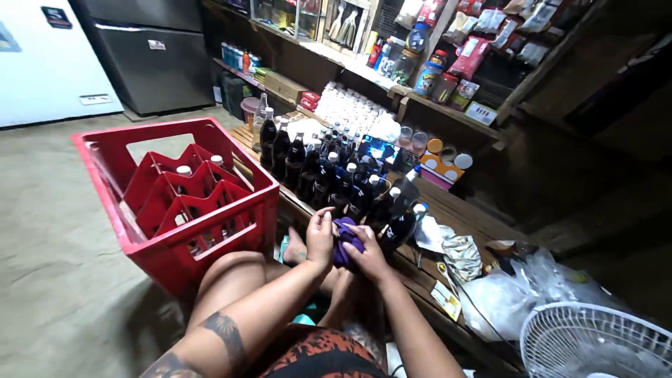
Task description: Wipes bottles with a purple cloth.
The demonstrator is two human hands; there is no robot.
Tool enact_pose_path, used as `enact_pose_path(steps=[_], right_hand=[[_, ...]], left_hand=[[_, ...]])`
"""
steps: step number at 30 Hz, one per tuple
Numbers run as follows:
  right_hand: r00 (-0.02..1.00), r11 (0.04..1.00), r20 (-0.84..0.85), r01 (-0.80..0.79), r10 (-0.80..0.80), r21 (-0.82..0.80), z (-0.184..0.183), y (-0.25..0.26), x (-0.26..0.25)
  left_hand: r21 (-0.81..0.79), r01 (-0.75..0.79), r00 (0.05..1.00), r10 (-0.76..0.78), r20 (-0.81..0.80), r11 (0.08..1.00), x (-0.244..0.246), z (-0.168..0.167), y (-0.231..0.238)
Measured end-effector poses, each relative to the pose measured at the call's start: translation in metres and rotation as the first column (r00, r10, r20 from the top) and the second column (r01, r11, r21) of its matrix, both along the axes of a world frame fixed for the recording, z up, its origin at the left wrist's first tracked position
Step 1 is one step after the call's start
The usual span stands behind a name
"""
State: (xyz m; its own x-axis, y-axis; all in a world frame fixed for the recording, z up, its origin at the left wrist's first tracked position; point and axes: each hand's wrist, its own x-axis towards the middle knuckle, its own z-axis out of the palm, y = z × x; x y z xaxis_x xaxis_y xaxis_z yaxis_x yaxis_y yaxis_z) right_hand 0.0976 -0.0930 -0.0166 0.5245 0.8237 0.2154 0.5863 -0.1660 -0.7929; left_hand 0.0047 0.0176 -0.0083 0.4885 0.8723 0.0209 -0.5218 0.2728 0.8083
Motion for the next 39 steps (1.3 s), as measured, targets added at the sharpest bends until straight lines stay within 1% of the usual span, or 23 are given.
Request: enact_pose_path(steps=[3, 6, 7, 9, 11, 13, 15, 18, 20, 23, 25, 27, 28, 30, 31, 33, 35, 36, 37, 39], right_hand=[[0.994, 0.998, 0.107, 0.028, -0.034, 0.059, -0.018, -0.001, 0.001], [0.989, 0.986, 0.066, 0.124, -0.132, 0.11, -0.045, -0.012, 0.02], [0.984, 0.981, 0.032, 0.169, -0.173, 0.091, -0.055, -0.018, 0.028], [0.971, 0.971, -0.02, 0.24, -0.24, -0.007, -0.07, -0.031, 0.046], [0.954, 0.955, -0.07, 0.287, -0.293, -0.076, -0.081, -0.042, 0.061], [0.932, 0.939, -0.137, 0.321, -0.336, -0.121, -0.088, -0.047, 0.071], [0.913, 0.932, -0.191, 0.345, -0.362, -0.115, -0.091, -0.048, 0.076], [0.869, 0.914, -0.282, 0.383, -0.407, -0.136, -0.086, -0.051, 0.076], [0.83, 0.897, -0.338, 0.407, -0.443, -0.175, -0.085, -0.051, 0.077], [0.789, 0.875, -0.377, 0.427, -0.484, -0.23, -0.089, -0.052, 0.08], [0.757, 0.862, -0.413, 0.438, -0.506, -0.254, -0.092, -0.053, 0.082], [0.713, 0.851, -0.465, 0.449, -0.524, -0.272, -0.089, -0.052, 0.081], [0.694, 0.847, -0.487, 0.457, -0.531, -0.273, -0.085, -0.052, 0.079], [0.671, 0.84, -0.509, 0.468, -0.54, -0.273, -0.076, -0.052, 0.074], [0.669, 0.84, -0.511, 0.471, -0.54, -0.27, -0.074, -0.052, 0.073], [0.702, 0.842, -0.466, 0.457, -0.539, -0.286, -0.068, -0.051, 0.076], [0.742, 0.844, -0.405, 0.444, -0.534, -0.3, -0.056, -0.051, 0.079], [0.756, 0.844, -0.381, 0.442, -0.532, -0.303, -0.053, -0.052, 0.081], [0.764, 0.845, -0.368, 0.44, -0.53, -0.304, -0.052, -0.053, 0.082], [0.78, 0.855, -0.36, 0.424, -0.512, -0.298, -0.053, -0.053, 0.081]], left_hand=[[-0.033, 0.002, 1.0, -0.003, -0.022, 0.999, -0.001, -0.005, 0.003], [-0.024, 0.01, 0.998, -0.012, -0.062, 1.0, -0.003, -0.01, 0.005], [-0.01, 0.011, 0.997, -0.012, -0.079, 1.0, -0.004, -0.01, 0.005], [0.024, 0.027, 0.994, -0.025, -0.107, 0.999, -0.006, -0.007, 0.004], [0.063, 0.072, 0.991, -0.065, -0.117, 0.995, -0.008, -0.002, 0.0], [0.117, 0.155, 0.984, -0.143, -0.103, 0.981, -0.012, 0.005, -0.005], [0.201, 0.275, 0.961, -0.263, -0.087, 0.94, -0.016, 0.009, -0.009], [0.363, 0.465, 0.879, -0.471, -0.078, 0.808, -0.019, 0.01, -0.011], [0.497, 0.525, 0.819, -0.569, -0.075, 0.691, -0.018, 0.003, -0.011], [0.701, 0.535, 0.714, -0.696, -0.075, 0.472, -0.011, -0.007, -0.006], [0.78, 0.524, 0.653, -0.75, -0.109, 0.343, -0.007, -0.006, -0.004], [0.812, 0.52, 0.614, -0.777, -0.14, 0.264, -0.006, -0.002, -0.006], [0.82, 0.514, 0.619, -0.771, -0.151, 0.252, -0.006, -0.001, -0.009], [0.813, 0.501, 0.661, -0.737, -0.139, 0.296, -0.006, 0.003, -0.018], [0.792, 0.502, 0.687, -0.716, -0.123, 0.347, -0.007, 0.006, -0.022], [0.709, 0.498, 0.751, -0.657, -0.065, 0.499, -0.011, 0.015, -0.029], [0.566, 0.478, 0.801, -0.597, 0.031, 0.671, -0.013, 0.021, -0.033], [0.495, 0.464, 0.823, -0.565, 0.066, 0.734, -0.014, 0.022, -0.033], [0.437, 0.445, 0.845, -0.528, 0.083, 0.781, -0.014, 0.021, -0.033], [0.347, 0.402, 0.89, -0.45, 0.067, 0.847, -0.014, 0.016, -0.034]])
